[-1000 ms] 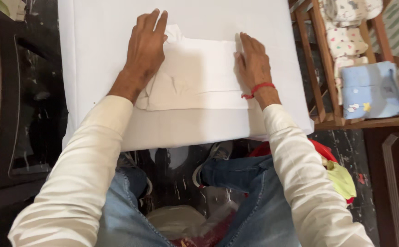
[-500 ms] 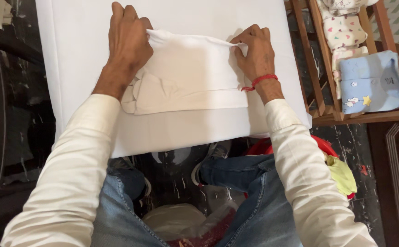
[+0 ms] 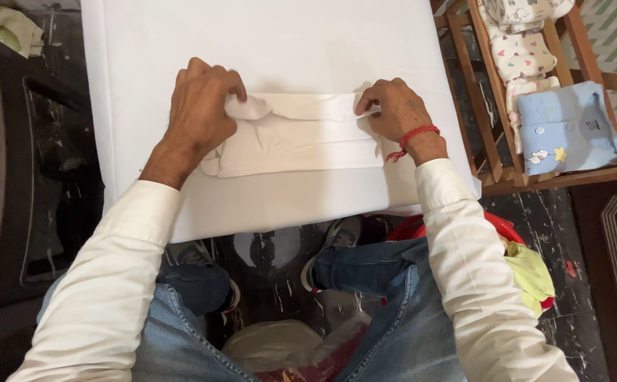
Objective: The person folds several small garments one by one on a white surface and places each folded item into a wooden rack. The items include a light blue long-sleeved shirt, a light blue short-sleeved shirt, a patterned cloth, a white shirt, and a yellow shirt.
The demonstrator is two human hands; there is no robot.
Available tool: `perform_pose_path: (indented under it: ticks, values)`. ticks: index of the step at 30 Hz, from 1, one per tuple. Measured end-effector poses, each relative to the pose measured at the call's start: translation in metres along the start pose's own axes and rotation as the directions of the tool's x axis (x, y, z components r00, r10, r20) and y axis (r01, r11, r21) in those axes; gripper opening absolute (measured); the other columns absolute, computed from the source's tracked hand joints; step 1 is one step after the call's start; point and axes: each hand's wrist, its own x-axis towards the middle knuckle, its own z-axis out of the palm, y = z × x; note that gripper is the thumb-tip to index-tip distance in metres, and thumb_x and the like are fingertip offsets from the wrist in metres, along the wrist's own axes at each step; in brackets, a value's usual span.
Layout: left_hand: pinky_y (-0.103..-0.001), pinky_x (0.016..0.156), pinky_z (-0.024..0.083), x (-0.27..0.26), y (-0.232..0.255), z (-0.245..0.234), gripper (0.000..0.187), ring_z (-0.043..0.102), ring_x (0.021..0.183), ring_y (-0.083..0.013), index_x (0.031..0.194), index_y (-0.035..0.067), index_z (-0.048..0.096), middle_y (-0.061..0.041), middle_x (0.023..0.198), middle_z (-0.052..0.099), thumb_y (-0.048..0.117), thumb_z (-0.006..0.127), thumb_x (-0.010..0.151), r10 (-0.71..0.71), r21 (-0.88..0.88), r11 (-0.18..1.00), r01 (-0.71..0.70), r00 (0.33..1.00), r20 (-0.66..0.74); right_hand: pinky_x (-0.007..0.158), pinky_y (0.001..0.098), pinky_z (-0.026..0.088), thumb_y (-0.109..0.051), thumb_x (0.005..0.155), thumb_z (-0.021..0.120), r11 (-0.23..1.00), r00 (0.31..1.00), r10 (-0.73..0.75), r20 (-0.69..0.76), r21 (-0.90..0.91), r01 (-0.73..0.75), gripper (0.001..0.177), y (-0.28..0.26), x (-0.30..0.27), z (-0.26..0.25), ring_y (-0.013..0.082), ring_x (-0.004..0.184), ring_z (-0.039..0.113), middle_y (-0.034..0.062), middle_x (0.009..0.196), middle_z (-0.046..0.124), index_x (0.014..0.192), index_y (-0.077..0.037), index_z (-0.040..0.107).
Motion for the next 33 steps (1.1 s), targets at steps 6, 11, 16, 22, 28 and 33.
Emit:
perform_pose_path:
  ticks: [6, 11, 16, 22, 28, 33]
  values:
    - [-0.045, 0.102, 0.050, -0.005, -0.012, 0.014, 0.049, 0.063, 0.118, -0.0309, 0.126, 0.011, 0.067, -0.008, 0.125, 0.072, -0.012, 0.050, 0.087, -0.128, -0.272, 0.959, 0.079, 0.978, -0.165, 0.105, 0.0432, 0.050, -0.004, 0.090, 0.062, 0.981, 0.986, -0.099, -0.134, 0.151, 0.119, 0.037, -0.019, -0.001, 0.013, 0.0328, 0.120, 0.061, 0.0110, 0.129, 0.069, 0.126, -0.010, 0.068]
    - [-0.052, 0.119, 0.025, -0.003, -0.014, 0.052, 0.077, 0.033, 0.148, -0.0369, 0.154, -0.003, 0.040, -0.022, 0.158, 0.040, 0.054, 0.052, 0.104, 0.203, 0.087, 0.974, -0.207, 0.977, 0.059, 0.125, 0.0527, 0.015, -0.036, 0.111, 0.045, 0.966, 0.968, -0.250, 0.009, 0.072, 0.249, 0.061, -0.060, 0.008, 0.061, 0.0336, 0.157, 0.020, 0.0172, 0.169, 0.027, 0.162, -0.006, 0.029]
    - [-0.047, 0.126, 0.011, -0.022, -0.020, 0.074, 0.096, 0.017, 0.156, -0.0291, 0.161, 0.003, 0.025, -0.014, 0.168, 0.024, 0.075, 0.033, 0.098, 0.117, 0.189, 0.966, -0.176, 0.950, 0.290, 0.128, 0.0489, 0.006, -0.058, 0.107, 0.021, 0.987, 0.960, -0.129, 0.249, -0.062, 0.148, 0.079, -0.073, 0.004, 0.087, 0.0255, 0.159, 0.005, 0.0118, 0.172, 0.007, 0.164, -0.005, 0.009]
    - [-0.047, 0.125, 0.007, -0.021, -0.026, 0.077, 0.095, 0.010, 0.156, -0.0279, 0.162, 0.007, 0.020, -0.010, 0.169, 0.019, 0.076, 0.031, 0.097, 0.070, 0.202, 0.968, -0.147, 0.936, 0.345, 0.127, 0.0498, 0.001, -0.062, 0.104, 0.016, 0.990, 0.967, 0.107, 0.233, -0.116, -0.081, 0.083, -0.054, -0.003, 0.078, 0.0253, 0.159, 0.001, 0.0123, 0.172, 0.002, 0.164, -0.006, 0.004]
    - [-0.047, 0.125, 0.005, -0.019, -0.024, 0.075, 0.094, 0.006, 0.156, -0.0265, 0.162, 0.010, 0.016, -0.007, 0.170, 0.014, 0.076, 0.027, 0.096, 0.020, 0.212, 0.971, -0.112, 0.920, 0.392, 0.126, 0.0508, -0.004, -0.069, 0.100, 0.015, 0.925, 0.914, 0.347, 0.209, -0.239, -0.296, 0.090, -0.022, -0.010, 0.069, 0.0241, 0.159, -0.004, 0.0096, 0.172, -0.002, 0.163, -0.007, 0.001]
    - [-0.048, 0.124, 0.004, -0.015, -0.018, 0.066, 0.096, 0.007, 0.156, -0.0292, 0.162, 0.006, 0.018, -0.012, 0.169, 0.015, 0.076, 0.029, 0.097, 0.037, 0.185, 0.975, -0.121, 0.914, 0.405, 0.129, 0.0460, 0.016, -0.055, 0.111, 0.039, 0.982, 0.975, 0.188, -0.116, 0.034, -0.185, 0.080, 0.010, -0.012, 0.058, 0.0352, 0.158, 0.018, 0.0241, 0.169, 0.020, 0.161, 0.004, 0.021]
